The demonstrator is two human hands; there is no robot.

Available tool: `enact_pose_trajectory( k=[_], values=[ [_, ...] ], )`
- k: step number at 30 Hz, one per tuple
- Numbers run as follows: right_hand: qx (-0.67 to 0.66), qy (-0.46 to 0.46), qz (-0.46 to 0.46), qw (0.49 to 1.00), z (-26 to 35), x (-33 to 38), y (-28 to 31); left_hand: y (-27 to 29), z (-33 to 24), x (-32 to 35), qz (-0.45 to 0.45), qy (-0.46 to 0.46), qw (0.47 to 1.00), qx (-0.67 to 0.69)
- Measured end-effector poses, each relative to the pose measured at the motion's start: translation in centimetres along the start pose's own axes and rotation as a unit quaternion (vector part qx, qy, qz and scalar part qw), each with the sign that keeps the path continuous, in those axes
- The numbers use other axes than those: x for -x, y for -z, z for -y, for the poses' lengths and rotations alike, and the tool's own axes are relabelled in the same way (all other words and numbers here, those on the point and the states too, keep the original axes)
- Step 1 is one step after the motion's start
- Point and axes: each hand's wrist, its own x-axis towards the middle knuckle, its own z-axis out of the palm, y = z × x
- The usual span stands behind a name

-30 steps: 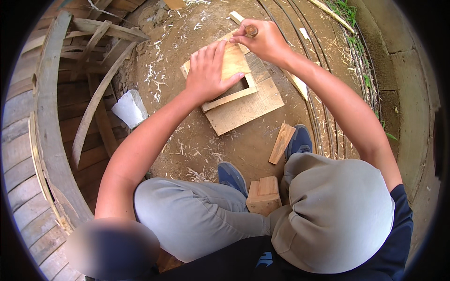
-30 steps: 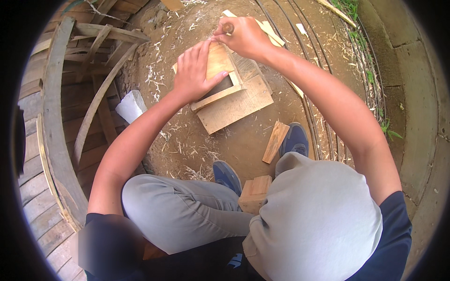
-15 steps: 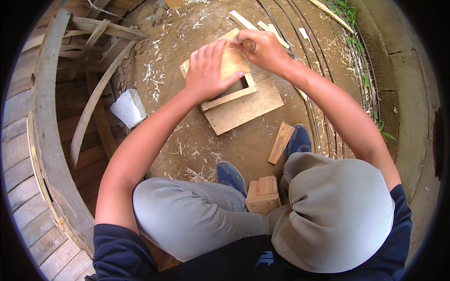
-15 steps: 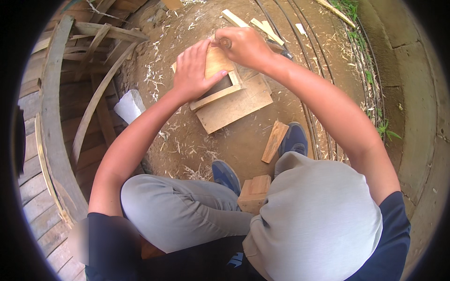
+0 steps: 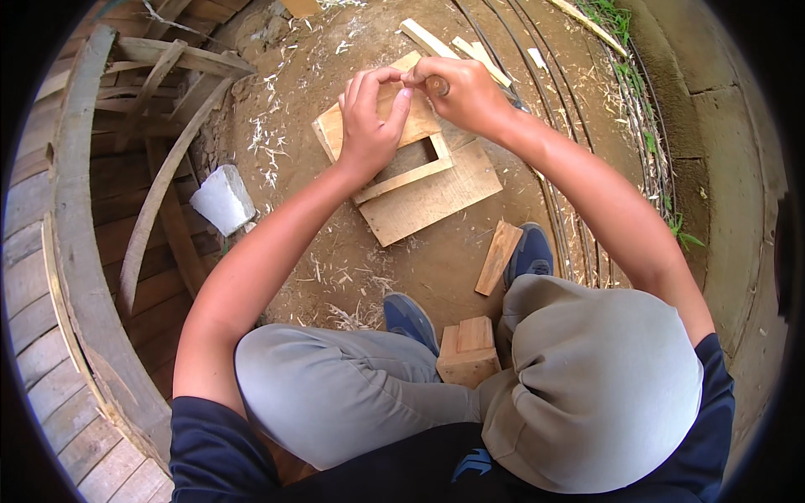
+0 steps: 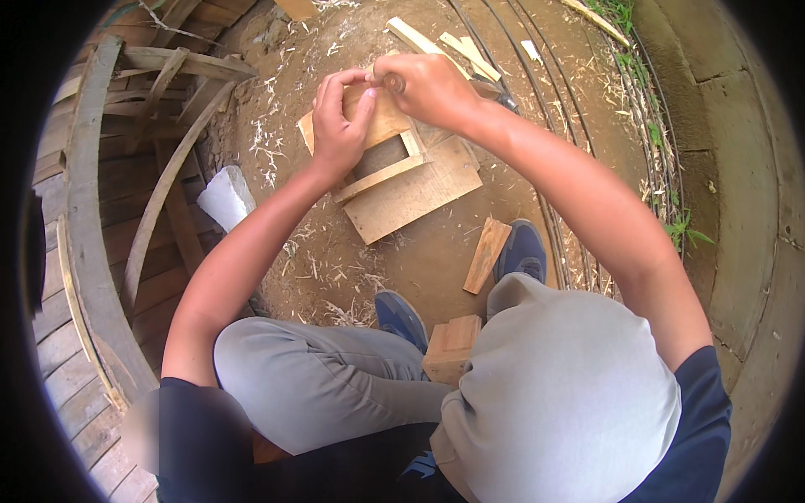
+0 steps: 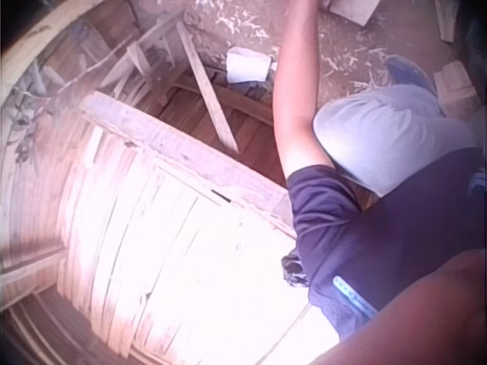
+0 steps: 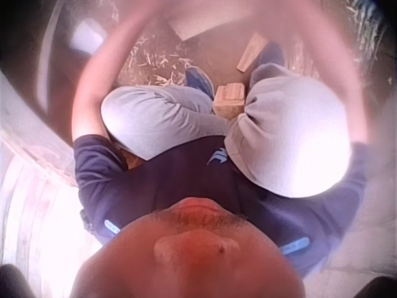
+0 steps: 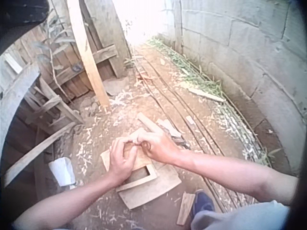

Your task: The person assembles a small wooden frame by hammering nails into pre-cut wooden pieces. They position the pieces, insert nails, and strike them with a hammer to secure the joints.

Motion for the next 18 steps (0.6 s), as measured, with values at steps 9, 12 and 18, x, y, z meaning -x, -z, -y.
enact_pose_trajectory(
  k=[9,12,18],
  values=[
    [0.024,0.034,-0.033,0.999,-0.2,-0.4,-0.2,-1.1,0.8,-0.4,-0.032,0.090,0.980,0.172],
    [0.024,0.031,-0.021,0.999,-0.1,-0.6,-0.2,-1.4,1.1,-0.4,-0.041,0.106,0.974,0.194],
    [0.011,-0.037,0.007,0.999,0.1,-0.4,0.3,-1.8,0.3,-0.5,-0.093,0.063,0.983,0.144]
  ],
)
